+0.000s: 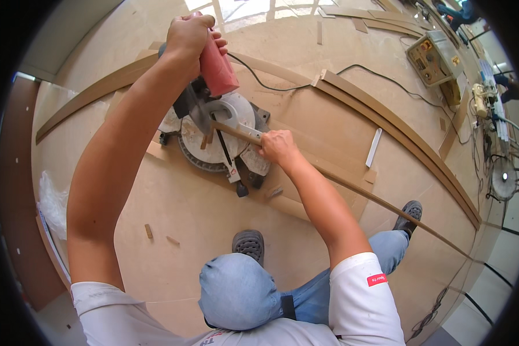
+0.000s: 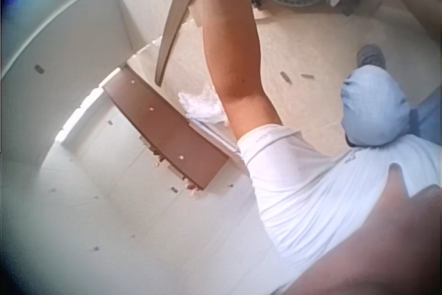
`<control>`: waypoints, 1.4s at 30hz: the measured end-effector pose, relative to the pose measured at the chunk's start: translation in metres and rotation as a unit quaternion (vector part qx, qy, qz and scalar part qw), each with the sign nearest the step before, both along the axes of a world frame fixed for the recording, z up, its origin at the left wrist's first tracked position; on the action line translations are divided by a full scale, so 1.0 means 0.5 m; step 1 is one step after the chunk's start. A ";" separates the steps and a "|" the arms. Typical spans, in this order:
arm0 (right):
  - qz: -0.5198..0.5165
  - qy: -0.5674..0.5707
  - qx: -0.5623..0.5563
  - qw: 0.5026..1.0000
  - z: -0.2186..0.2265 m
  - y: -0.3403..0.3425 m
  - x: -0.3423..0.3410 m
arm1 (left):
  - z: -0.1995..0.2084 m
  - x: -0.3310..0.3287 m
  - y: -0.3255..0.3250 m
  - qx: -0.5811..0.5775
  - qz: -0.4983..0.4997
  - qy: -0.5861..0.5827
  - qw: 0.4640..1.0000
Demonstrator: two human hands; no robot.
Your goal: The person cuts wooden trims using a miter saw, walks to a window to open it, and then continues cutting additional wooden trims.
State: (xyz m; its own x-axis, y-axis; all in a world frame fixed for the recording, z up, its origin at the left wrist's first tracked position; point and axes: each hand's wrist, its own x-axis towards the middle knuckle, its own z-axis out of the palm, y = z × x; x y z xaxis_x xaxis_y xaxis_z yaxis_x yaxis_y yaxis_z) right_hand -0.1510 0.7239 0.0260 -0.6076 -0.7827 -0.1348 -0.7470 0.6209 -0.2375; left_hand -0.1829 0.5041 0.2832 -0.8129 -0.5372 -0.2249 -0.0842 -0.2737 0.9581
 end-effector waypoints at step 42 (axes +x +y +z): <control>0.001 -0.017 0.024 1.000 0.002 0.003 -0.010 | -0.115 0.174 0.205 -0.148 0.022 0.069 0.986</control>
